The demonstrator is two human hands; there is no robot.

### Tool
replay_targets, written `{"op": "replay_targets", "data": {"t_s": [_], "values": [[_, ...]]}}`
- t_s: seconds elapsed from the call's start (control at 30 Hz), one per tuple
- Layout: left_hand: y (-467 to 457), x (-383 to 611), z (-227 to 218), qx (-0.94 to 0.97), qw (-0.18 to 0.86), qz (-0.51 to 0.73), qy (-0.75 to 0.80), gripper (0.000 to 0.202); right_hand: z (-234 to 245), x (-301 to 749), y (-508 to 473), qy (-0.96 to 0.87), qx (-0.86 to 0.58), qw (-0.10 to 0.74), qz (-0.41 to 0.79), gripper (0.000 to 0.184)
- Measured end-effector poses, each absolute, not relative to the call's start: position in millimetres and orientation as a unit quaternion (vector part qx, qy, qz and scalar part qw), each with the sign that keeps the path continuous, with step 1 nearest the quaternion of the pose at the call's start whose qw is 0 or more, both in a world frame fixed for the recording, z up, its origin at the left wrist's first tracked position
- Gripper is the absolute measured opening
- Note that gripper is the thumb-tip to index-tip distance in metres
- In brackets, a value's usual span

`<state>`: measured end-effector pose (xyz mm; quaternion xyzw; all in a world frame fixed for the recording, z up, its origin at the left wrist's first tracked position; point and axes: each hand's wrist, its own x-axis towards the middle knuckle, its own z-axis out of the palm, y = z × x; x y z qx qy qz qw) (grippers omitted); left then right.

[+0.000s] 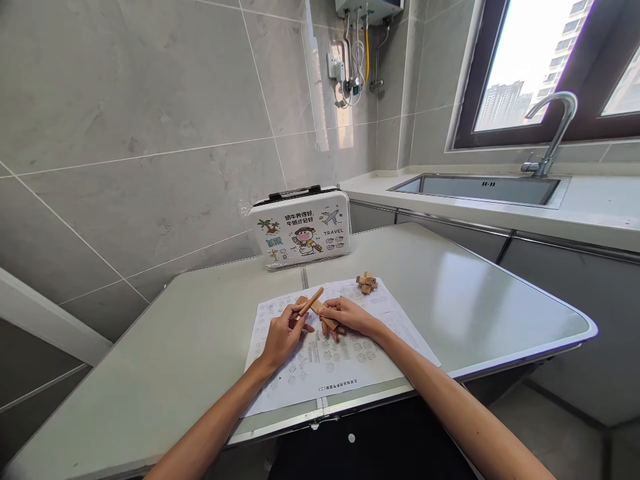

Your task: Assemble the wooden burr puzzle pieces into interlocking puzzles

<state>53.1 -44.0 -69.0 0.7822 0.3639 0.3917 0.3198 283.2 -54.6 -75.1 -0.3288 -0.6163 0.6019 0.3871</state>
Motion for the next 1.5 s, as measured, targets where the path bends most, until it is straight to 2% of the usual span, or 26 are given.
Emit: {"op": "replay_targets", "data": {"t_s": [0.47, 1.5], "values": [[-43.6, 52.0, -58.4, 0.785, 0.350, 0.372, 0.351, 0.025, -74.9, 285.7, -56.2, -0.627, -0.323, 0.380, 0.599, 0.047], [-45.1, 56.8, -62.2, 0.778, 0.380, 0.361, 0.347, 0.030, -80.2, 279.4, -51.6, -0.624, -0.333, 0.402, 0.582, 0.050]]}}
